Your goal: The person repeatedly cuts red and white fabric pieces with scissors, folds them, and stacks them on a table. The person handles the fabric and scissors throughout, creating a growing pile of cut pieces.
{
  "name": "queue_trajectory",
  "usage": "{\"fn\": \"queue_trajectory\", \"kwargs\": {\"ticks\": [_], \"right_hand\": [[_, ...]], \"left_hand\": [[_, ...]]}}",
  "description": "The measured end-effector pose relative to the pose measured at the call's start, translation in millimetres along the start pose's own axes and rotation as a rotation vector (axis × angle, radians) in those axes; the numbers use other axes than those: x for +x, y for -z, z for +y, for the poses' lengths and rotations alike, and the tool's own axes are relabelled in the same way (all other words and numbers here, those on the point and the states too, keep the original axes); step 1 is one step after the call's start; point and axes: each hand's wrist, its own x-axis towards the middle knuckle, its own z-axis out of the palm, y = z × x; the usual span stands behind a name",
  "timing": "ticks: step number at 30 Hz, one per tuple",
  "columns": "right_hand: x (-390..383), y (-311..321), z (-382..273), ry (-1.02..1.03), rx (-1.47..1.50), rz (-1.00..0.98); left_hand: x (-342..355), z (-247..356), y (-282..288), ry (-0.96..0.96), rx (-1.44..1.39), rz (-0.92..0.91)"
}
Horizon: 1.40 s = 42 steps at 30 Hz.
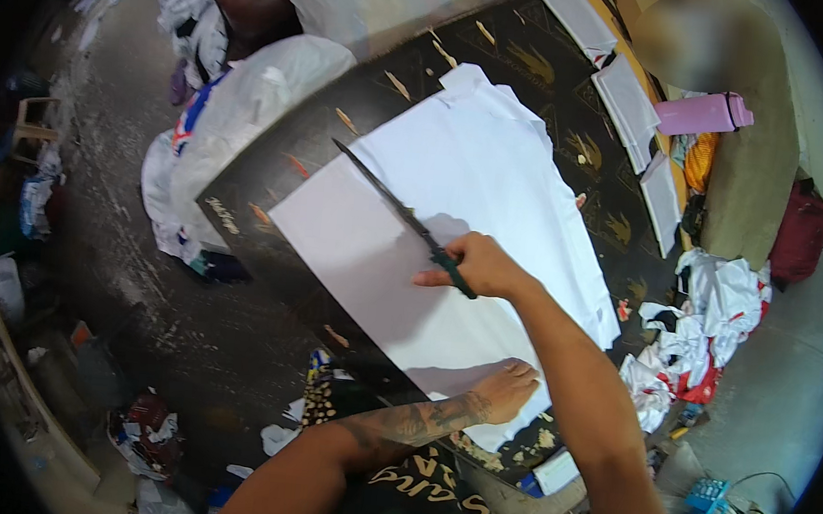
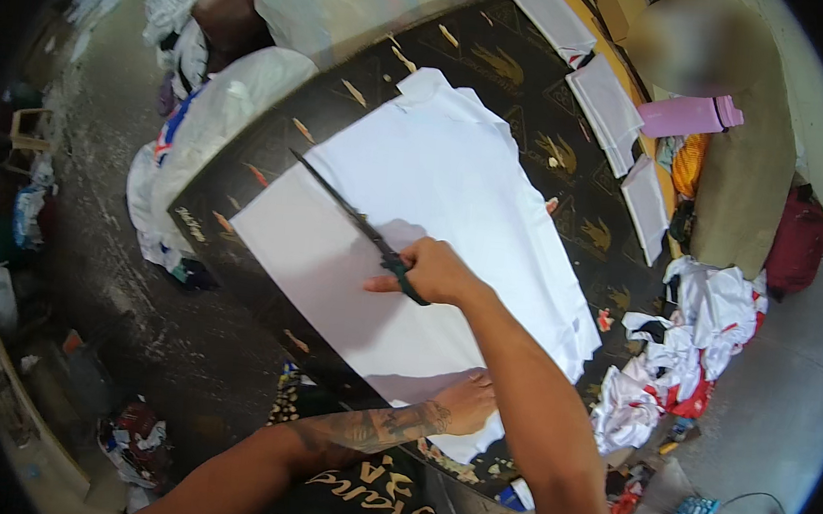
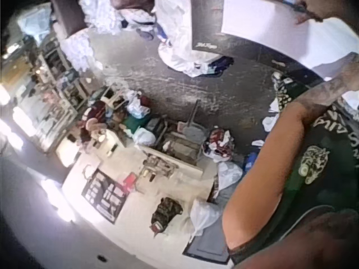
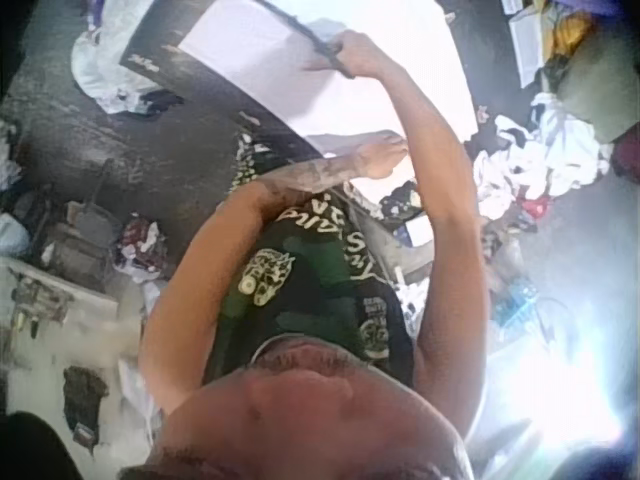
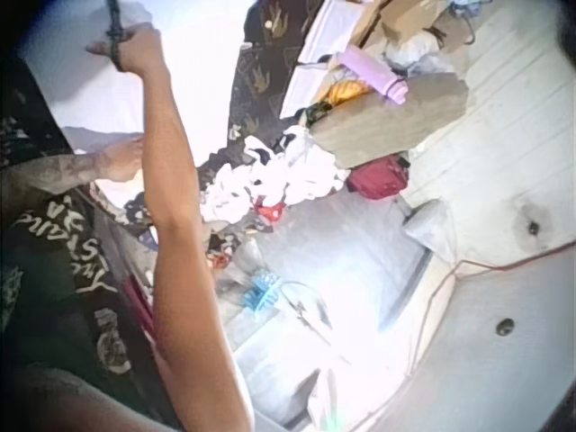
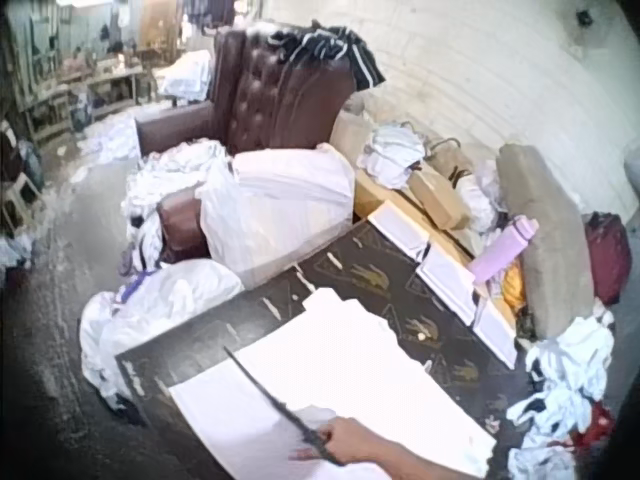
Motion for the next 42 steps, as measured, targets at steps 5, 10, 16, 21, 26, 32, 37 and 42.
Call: {"fn": "queue_trajectory", "kwargs": {"ticks": [5,10,16,21,26,32,37,42], "right_hand": [[-80.6,2.7,29.6,0.143,0.166,0.340],[-219.1,-66.3,131.6,0.066,0.710,0.880],[-343.6,-121.6,234.9,-0.105,0.610,1.226],[-382.1,-206.0,304.8,-0.229,0.372,1.137],[-337.4,-337.7,333.8,-0.452,0.262,1.165],[-341.6,-363.0,305.2,-0.552,0.283,1.183],[-327.1,-307.4,235.6,-0.092,0.095,1.060],[-251.5,-186.2,170.9,0.509,0.190,0.822]], "left_hand": [[-5.5,-51.9,132.9,0.383,0.193,0.230],[101.8,-154.7,207.6,0.565,0.740,0.400],[119.9,16.6,-1.1,0.035,0.549,-0.144],[-57.6,146.9,-77.5,-0.445,-0.363,-1.053],[-100.4,71.1,-40.0,-0.220,0.480,-0.365],[-81.5,63.3,-47.6,-0.275,0.608,-0.428],[-94.7,116.9,10.3,-0.127,0.149,-0.109],[-116.1,114.6,122.8,0.403,-0.146,0.582]]}}
